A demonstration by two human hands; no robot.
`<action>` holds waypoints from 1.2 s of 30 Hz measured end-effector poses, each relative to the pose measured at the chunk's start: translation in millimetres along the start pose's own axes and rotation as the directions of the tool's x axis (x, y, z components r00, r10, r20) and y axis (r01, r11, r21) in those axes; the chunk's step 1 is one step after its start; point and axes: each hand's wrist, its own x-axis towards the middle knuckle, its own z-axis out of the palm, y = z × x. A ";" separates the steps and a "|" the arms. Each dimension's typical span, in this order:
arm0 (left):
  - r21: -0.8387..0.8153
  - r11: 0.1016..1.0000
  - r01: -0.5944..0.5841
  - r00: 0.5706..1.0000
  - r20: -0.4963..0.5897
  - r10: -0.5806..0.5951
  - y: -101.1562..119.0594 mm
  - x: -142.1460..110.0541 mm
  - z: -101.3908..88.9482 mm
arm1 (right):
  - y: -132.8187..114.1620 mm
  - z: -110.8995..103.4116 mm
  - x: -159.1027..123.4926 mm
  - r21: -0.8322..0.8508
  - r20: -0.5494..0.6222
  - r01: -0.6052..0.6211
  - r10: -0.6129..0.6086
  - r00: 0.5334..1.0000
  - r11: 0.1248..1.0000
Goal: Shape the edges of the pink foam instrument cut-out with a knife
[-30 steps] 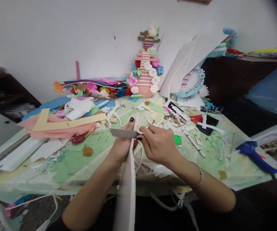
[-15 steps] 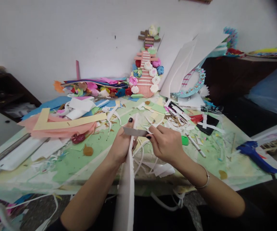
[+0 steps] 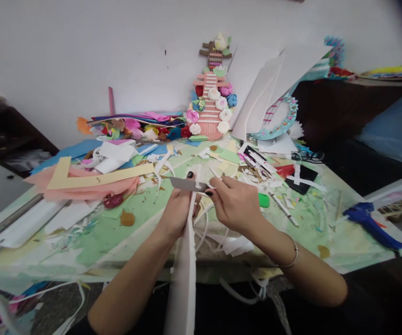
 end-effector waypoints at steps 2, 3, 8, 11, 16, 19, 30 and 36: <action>0.003 1.000 0.009 1.000 0.003 -0.009 3.6 -1.4 -1.9 | 5.1 2.2 -3.1 -0.003 -0.006 -0.018 0.018 1.000 1.000; 0.002 1.000 0.009 1.000 -0.002 -0.009 4.8 -1.7 -2.7 | 7.1 2.9 -4.4 -0.005 -0.007 -0.027 0.027 1.000 1.000; 0.019 1.000 -0.004 1.000 0.001 0.004 1.9 1.2 -3.9 | 7.8 1.1 -3.8 0.005 0.001 -0.037 0.037 0.999 0.999; 0.031 1.000 -0.004 1.000 0.022 0.004 -3.3 3.5 -2.9 | 2.8 -1.5 0.3 0.011 0.020 -0.023 0.023 1.000 1.000; 0.043 0.999 -0.007 0.999 0.050 0.005 -4.9 2.9 -2.9 | 1.0 -2.1 4.2 0.023 0.051 -0.031 0.030 0.998 0.999; 0.051 0.998 0.026 0.999 0.045 -0.028 -1.1 0.6 -5.5 | 9.3 0.4 4.1 0.042 0.075 -0.087 0.084 0.994 0.995; -0.024 0.999 -0.024 0.999 0.036 0.025 1.7 6.5 -14.1 | 19.3 1.6 -2.7 0.324 0.082 -0.137 0.116 0.990 0.936; -0.040 0.999 -0.026 0.998 0.063 0.029 2.8 7.8 -11.8 | 2.2 0.6 3.5 0.689 0.238 -0.281 0.157 0.958 0.668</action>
